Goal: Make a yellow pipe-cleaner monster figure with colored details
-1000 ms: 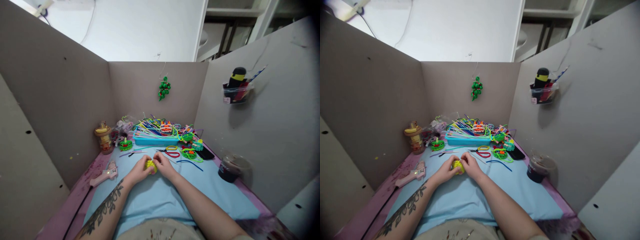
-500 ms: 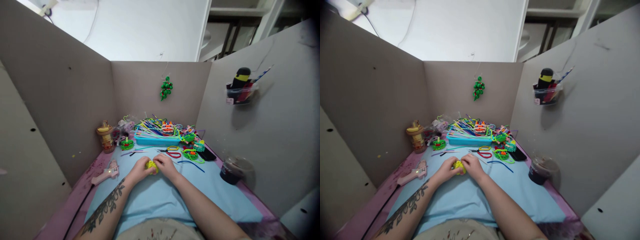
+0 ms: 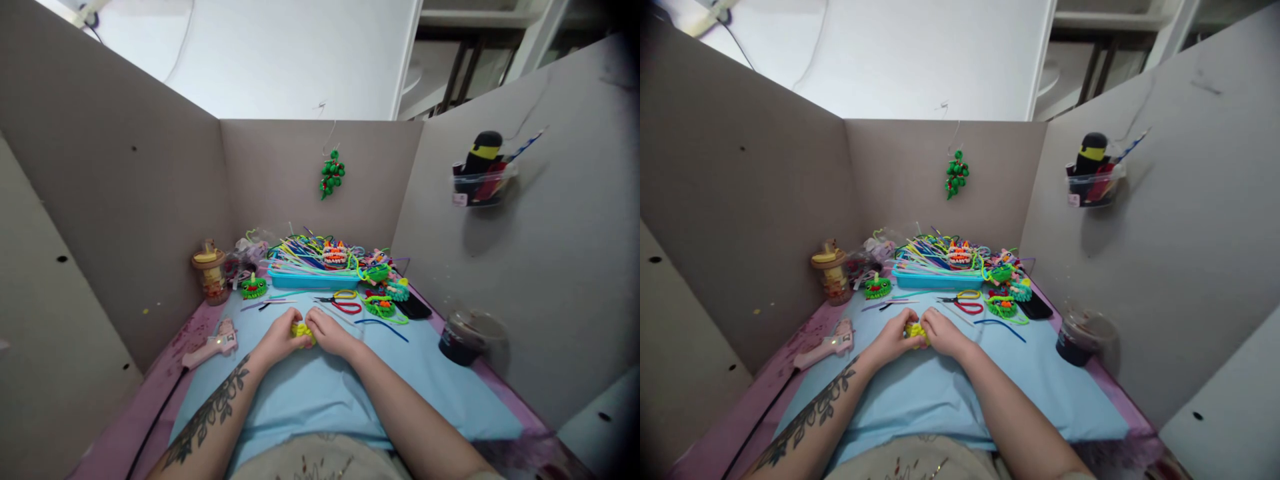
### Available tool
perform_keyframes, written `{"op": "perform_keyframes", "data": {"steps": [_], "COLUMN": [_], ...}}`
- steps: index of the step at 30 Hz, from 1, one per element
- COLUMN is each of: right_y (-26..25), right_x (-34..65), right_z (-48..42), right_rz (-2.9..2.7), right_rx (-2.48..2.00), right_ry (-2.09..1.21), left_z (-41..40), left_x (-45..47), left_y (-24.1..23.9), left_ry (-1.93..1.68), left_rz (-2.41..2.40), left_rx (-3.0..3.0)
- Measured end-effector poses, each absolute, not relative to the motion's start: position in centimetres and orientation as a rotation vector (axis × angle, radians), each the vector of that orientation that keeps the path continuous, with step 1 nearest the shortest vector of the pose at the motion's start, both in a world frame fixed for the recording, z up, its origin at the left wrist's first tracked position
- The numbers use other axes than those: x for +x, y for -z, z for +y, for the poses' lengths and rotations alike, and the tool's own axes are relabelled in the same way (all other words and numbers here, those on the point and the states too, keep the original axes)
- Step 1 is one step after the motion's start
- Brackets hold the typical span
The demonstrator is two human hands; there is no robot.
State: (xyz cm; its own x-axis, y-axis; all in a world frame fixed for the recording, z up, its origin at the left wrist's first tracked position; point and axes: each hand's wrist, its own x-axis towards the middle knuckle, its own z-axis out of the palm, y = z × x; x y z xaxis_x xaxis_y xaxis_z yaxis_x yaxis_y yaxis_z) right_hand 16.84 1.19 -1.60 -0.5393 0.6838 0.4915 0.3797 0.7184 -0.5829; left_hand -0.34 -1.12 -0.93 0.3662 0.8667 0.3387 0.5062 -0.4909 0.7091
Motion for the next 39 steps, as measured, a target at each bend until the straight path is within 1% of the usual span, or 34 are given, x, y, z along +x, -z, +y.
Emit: {"op": "perform_keyframes", "data": {"steps": [6, 10, 14, 17, 26, 39], "right_y": [2.1, 1.9, 1.6, 1.6, 2.3, 1.5], "right_x": [16.6, 16.6, 16.8, 17.0, 17.4, 17.0], "right_z": [1.5, 1.6, 1.6, 1.7, 2.5, 1.9], "right_rz": [-2.116, -1.946, -1.854, -1.811, -1.762, -1.808], "right_rx": [-0.88, -0.943, -0.901, -0.867, -0.894, -0.954], "right_ry": [-0.587, -0.765, -1.0, -1.077, -1.069, -1.005], "left_z": [-0.9, -0.7, -0.7, -0.7, -0.8, -1.1], "left_x": [-0.3, -0.4, -0.4, -0.4, -0.4, -0.4], "left_y": [0.9, 1.0, 0.9, 0.8, 0.4, 0.5], "left_ry": [-0.974, -0.998, -1.003, -1.019, -1.011, -0.995], "left_rz": [1.187, 1.221, 1.231, 1.237, 1.242, 1.209], "left_rx": [2.179, 2.153, 2.115, 2.096, 2.077, 2.17]}}
